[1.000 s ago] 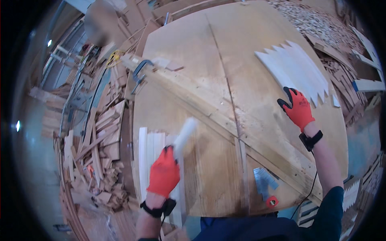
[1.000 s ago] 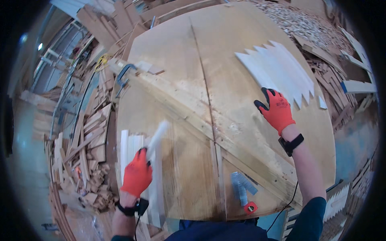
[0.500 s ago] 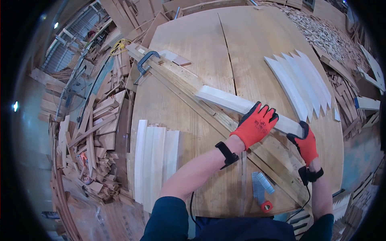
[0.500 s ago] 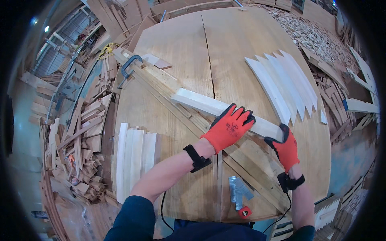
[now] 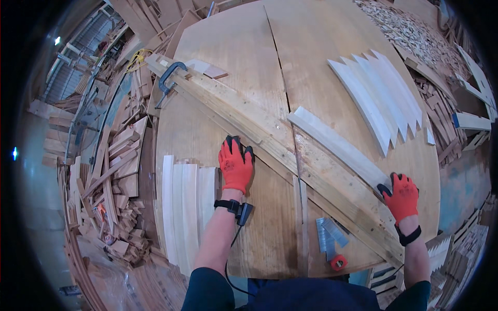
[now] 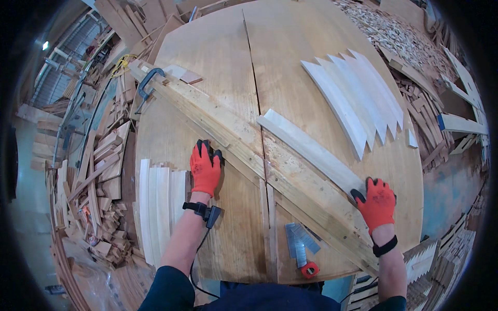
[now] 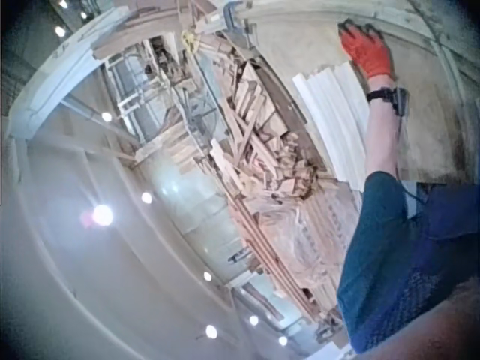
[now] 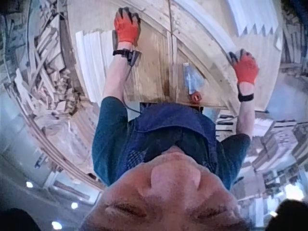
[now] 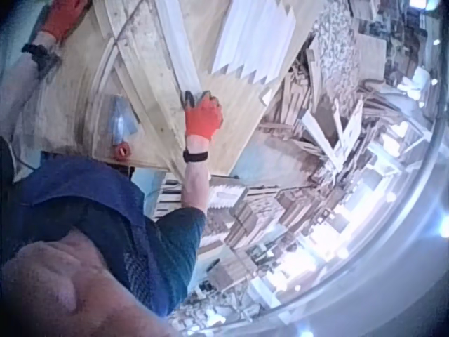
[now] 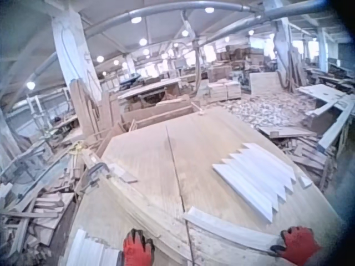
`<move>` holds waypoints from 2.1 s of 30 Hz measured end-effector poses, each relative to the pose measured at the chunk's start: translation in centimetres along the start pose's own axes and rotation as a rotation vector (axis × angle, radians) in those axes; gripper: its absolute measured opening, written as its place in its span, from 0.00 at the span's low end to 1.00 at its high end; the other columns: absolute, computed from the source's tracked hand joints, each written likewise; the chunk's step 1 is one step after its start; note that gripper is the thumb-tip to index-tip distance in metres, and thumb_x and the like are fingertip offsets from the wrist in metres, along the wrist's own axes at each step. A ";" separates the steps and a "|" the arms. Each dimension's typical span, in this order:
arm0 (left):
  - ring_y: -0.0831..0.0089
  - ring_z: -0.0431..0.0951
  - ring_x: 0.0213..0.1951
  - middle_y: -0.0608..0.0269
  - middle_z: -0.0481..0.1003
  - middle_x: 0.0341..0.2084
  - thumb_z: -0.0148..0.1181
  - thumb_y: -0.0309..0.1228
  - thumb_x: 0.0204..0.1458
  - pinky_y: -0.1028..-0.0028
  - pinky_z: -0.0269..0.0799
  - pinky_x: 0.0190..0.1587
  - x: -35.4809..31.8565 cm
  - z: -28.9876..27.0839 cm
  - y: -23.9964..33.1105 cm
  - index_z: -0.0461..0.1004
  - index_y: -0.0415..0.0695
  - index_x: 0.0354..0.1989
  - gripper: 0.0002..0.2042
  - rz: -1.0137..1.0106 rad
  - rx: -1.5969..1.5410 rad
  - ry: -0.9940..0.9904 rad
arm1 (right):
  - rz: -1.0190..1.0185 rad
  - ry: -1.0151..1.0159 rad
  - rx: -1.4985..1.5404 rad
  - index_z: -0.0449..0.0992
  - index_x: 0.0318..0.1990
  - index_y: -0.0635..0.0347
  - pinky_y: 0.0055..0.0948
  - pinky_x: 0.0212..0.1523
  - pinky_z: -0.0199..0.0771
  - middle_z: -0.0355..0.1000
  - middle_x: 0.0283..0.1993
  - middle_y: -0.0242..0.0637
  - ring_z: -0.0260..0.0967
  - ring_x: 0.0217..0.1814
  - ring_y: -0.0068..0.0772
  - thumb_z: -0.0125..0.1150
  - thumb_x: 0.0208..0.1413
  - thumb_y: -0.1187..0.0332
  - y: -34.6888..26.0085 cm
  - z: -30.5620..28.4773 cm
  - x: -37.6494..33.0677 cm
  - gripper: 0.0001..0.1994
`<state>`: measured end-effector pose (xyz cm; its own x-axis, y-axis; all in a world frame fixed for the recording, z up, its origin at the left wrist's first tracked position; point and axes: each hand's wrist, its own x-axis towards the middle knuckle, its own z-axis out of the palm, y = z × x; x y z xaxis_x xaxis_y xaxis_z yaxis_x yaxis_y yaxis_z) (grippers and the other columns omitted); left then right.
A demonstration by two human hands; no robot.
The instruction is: The person walks through a woodworking workshop and approaches a workbench. They pick up thin, light-colored wooden planks one by one and arrange them in a neat, overlapping stack on the table surface. The person continues to handle and position the planks throughout the clip.
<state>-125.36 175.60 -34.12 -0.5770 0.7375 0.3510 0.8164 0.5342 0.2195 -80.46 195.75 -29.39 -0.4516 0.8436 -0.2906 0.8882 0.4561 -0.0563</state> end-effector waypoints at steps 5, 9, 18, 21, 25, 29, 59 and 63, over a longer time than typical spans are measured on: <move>0.44 0.61 0.66 0.38 0.65 0.63 0.56 0.37 0.58 0.50 0.49 0.71 -0.9 1.1 0.4 0.62 0.34 0.66 0.30 -0.035 0.045 -0.015 | -0.268 0.303 0.200 0.74 0.56 0.60 0.44 0.55 0.72 0.72 0.54 0.45 0.70 0.57 0.49 0.67 0.53 0.50 -6.6 1.0 6.0 0.28; 0.44 0.61 0.67 0.39 0.65 0.63 0.56 0.36 0.57 0.50 0.47 0.72 -0.2 0.6 0.7 0.61 0.34 0.66 0.30 -0.044 0.026 -0.015 | -0.203 0.137 0.197 0.74 0.54 0.60 0.43 0.57 0.71 0.71 0.54 0.47 0.69 0.58 0.49 0.69 0.52 0.51 -10.4 0.6 9.3 0.28; 0.44 0.60 0.67 0.39 0.65 0.63 0.57 0.37 0.57 0.50 0.47 0.72 -0.5 0.3 1.0 0.61 0.35 0.67 0.30 -0.065 0.010 -0.019 | -0.308 0.287 -0.027 0.75 0.53 0.54 0.47 0.57 0.69 0.68 0.59 0.46 0.66 0.60 0.51 0.69 0.52 0.55 -12.6 -0.5 11.5 0.23; 0.45 0.60 0.67 0.39 0.66 0.63 0.57 0.38 0.57 0.50 0.47 0.72 -0.6 0.3 0.3 0.62 0.35 0.67 0.31 -0.070 0.019 -0.018 | -0.368 0.252 0.049 0.76 0.56 0.51 0.49 0.59 0.68 0.67 0.62 0.48 0.64 0.63 0.53 0.67 0.53 0.57 -13.7 0.5 10.5 0.23; 0.45 0.61 0.67 0.40 0.66 0.63 0.57 0.38 0.57 0.50 0.47 0.72 -0.3 0.3 0.5 0.62 0.35 0.67 0.31 -0.053 0.003 0.004 | -0.332 0.160 0.226 0.76 0.60 0.48 0.48 0.63 0.66 0.66 0.65 0.48 0.62 0.66 0.54 0.66 0.54 0.58 -12.7 1.9 11.3 0.24; 0.46 0.61 0.67 0.43 0.67 0.62 0.54 0.42 0.60 0.49 0.47 0.72 -0.4 0.5 0.3 0.61 0.38 0.67 0.30 -0.050 0.035 0.005 | -0.379 0.171 0.307 0.76 0.59 0.50 0.47 0.62 0.68 0.67 0.64 0.42 0.64 0.65 0.50 0.66 0.53 0.61 -12.7 3.0 11.7 0.24; 0.49 0.63 0.64 0.48 0.69 0.58 0.57 0.42 0.57 0.50 0.50 0.69 1.3 2.6 -2.6 0.64 0.42 0.64 0.28 0.040 -0.017 0.101 | -0.181 0.208 0.267 0.75 0.62 0.47 0.43 0.62 0.70 0.70 0.62 0.41 0.66 0.64 0.47 0.67 0.54 0.58 -16.9 6.6 11.2 0.26; 0.50 0.64 0.62 0.49 0.70 0.56 0.57 0.42 0.57 0.50 0.52 0.68 1.4 4.3 -3.4 0.65 0.43 0.63 0.27 0.088 -0.035 0.160 | -0.184 0.288 0.285 0.74 0.63 0.47 0.42 0.63 0.69 0.71 0.61 0.44 0.68 0.63 0.48 0.66 0.54 0.58 -17.1 9.5 12.3 0.27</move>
<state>-129.09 176.59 -38.27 -0.4943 0.7041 0.5099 0.8654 0.4537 0.2125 -100.40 195.60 -41.08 -0.5735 0.8188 0.0242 0.7607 0.5433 -0.3551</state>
